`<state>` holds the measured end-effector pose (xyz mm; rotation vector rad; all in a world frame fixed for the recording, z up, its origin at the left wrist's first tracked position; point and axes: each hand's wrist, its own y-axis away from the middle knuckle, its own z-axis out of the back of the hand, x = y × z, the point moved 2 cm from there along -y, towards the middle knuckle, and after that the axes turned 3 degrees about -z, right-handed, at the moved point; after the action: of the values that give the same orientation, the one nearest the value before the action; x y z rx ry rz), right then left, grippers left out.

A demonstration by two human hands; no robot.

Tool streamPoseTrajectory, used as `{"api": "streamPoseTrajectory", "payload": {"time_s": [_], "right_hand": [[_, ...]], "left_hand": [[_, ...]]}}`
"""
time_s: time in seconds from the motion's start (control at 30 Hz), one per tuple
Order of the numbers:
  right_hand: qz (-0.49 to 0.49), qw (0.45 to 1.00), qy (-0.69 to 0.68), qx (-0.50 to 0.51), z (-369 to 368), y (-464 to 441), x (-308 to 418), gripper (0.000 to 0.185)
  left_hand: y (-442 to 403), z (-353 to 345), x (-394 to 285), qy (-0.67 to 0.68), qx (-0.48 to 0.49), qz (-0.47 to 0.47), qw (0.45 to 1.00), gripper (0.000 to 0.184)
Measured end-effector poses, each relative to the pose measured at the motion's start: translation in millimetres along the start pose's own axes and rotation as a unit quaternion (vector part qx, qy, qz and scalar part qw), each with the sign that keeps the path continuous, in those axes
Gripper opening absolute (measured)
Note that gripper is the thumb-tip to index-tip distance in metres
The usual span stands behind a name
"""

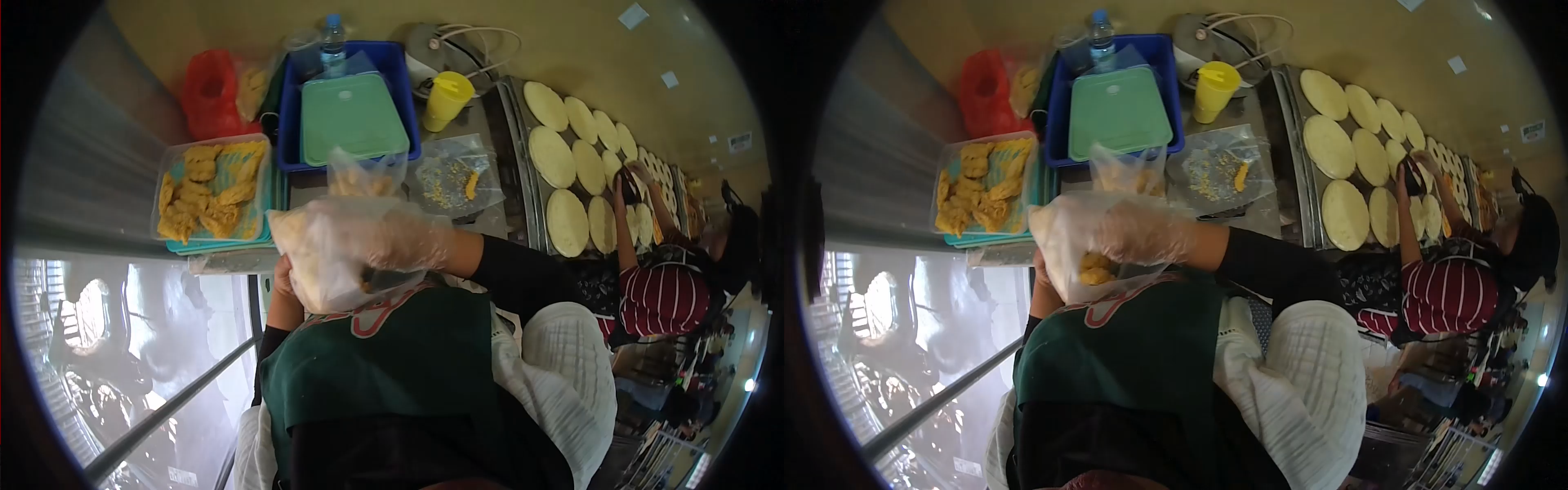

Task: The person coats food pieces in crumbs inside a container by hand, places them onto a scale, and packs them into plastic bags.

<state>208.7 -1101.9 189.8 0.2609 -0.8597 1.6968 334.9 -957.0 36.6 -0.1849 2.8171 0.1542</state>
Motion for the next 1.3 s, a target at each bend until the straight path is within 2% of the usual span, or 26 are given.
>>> {"api": "streamPoseTrajectory", "payload": {"time_s": [0.03, 0.1, 0.17, 0.23, 0.27, 0.3, 0.37, 0.43, 0.5, 0.57, 0.67, 0.77, 0.83, 0.9, 0.97, 1.0, 1.07, 1.13, 1.2, 1.27, 1.3], "right_hand": [[-0.044, 0.997, -0.033, 0.047, 1.1, 2.4, 1.6, 0.037], [0.01, 0.998, 0.039, 0.044, 18.5, 1.3, 9.0, 0.027], [0.076, 0.995, 0.009, -0.068, 51.6, -6.6, 25.5, 0.029], [-0.023, 0.979, -0.008, -0.2, 84.2, 22.5, 18.2, 0.024], [-0.127, 0.954, -0.013, -0.271, 97.9, 36.8, 8.0, 0.022], [-0.229, 0.913, -0.018, -0.336, 109.6, 52.4, -6.2, 0.02], [-0.312, 0.846, 0.11, -0.419, 118.6, 95.6, -67.1, 0.021], [-0.49, 0.761, 0.289, -0.31, 107.7, 150.7, -129.9, 0.024], [-0.488, 0.776, 0.355, -0.183, 75.6, 204.8, -180.0, 0.03], [-0.609, 0.707, 0.355, -0.059, 34.2, 237.4, -216.0, 0.024], [-0.455, 0.669, 0.58, 0.099, -11.8, 268.8, -243.5, 0.021], [-0.515, 0.666, 0.515, 0.161, -13.3, 269.5, -254.9, 0.018], [-0.554, 0.669, 0.48, 0.122, -1.6, 258.7, -243.4, 0.017], [-0.598, 0.674, 0.432, 0.037, 23.9, 228.2, -210.0, 0.017], [-0.608, 0.707, 0.352, -0.081, 58.0, 188.2, -174.3, 0.019], [-0.586, 0.747, 0.276, -0.147, 75.3, 164.0, -153.7, 0.02], [-0.497, 0.825, 0.016, -0.269, 99.0, 112.2, -102.2, 0.026], [-0.394, 0.866, -0.16, -0.263, 117.1, 57.7, -48.3, 0.033], [-0.308, 0.892, -0.286, -0.169, 121.5, 14.7, 10.5, 0.035], [-0.279, 0.95, -0.139, -0.01, 108.4, -6.8, 14.2, 0.034], [-0.257, 0.962, -0.061, 0.069, 100.8, -17.4, 16.9, 0.033]], "left_hand": [[-3.3, -12.4, 1.1, -0.002, 0.003, -0.02, 1.0, 0.088], [-2.6, -37.0, 1.4, -0.008, 0.003, -0.066, 0.998, 0.092], [-5.0, -46.3, 0.7, -0.011, 0.009, -0.096, 0.995, 0.096], [-7.8, -49.2, 1.7, -0.008, 0.018, -0.107, 0.994, 0.101], [-6.8, -43.2, 3.5, -0.017, 0.002, -0.129, 0.991, 0.105], [-2.5, -29.7, 5.3, -0.013, 0.003, -0.113, 0.993, 0.104], [9.7, -2.3, 4.9, -0.009, 0.006, -0.081, 0.997, 0.103], [14.4, 9.4, 6.3, -0.003, 0.001, -0.075, 0.997, 0.103], [11.0, 4.3, 8.8, 0.003, -0.002, -0.076, 0.997, 0.103], [10.3, -0.5, 11.9, 0.014, -0.004, -0.077, 0.997, 0.103], [11.2, 0.9, 10.5, 0.017, -0.014, -0.091, 0.996, 0.103], [10.5, 5.1, 8.8, 0.025, -0.021, -0.098, 0.995, 0.103], [9.3, 8.8, 7.5, 0.029, -0.024, -0.103, 0.994, 0.103], [6.6, 13.0, 5.3, 0.036, -0.026, -0.109, 0.993, 0.103], [4.2, 16.0, 3.0, 0.041, -0.027, -0.116, 0.992, 0.103], [3.8, 16.3, 1.7, 0.046, -0.028, -0.116, 0.992, 0.103], [1.5, 14.0, 1.3, 0.054, -0.034, -0.119, 0.991, 0.103], [-3.7, 4.5, -3.6, 0.037, -0.034, -0.118, 0.992, 0.103], [-8.9, -20.5, -10.8, -0.038, -0.032, -0.115, 0.992, 0.107], [-14.6, -23.1, -10.7, -0.006, -0.001, -0.102, 0.995, 0.108], [-15.5, -24.8, -11.7, 0.009, 0.022, -0.09, 0.996, 0.108]]}}
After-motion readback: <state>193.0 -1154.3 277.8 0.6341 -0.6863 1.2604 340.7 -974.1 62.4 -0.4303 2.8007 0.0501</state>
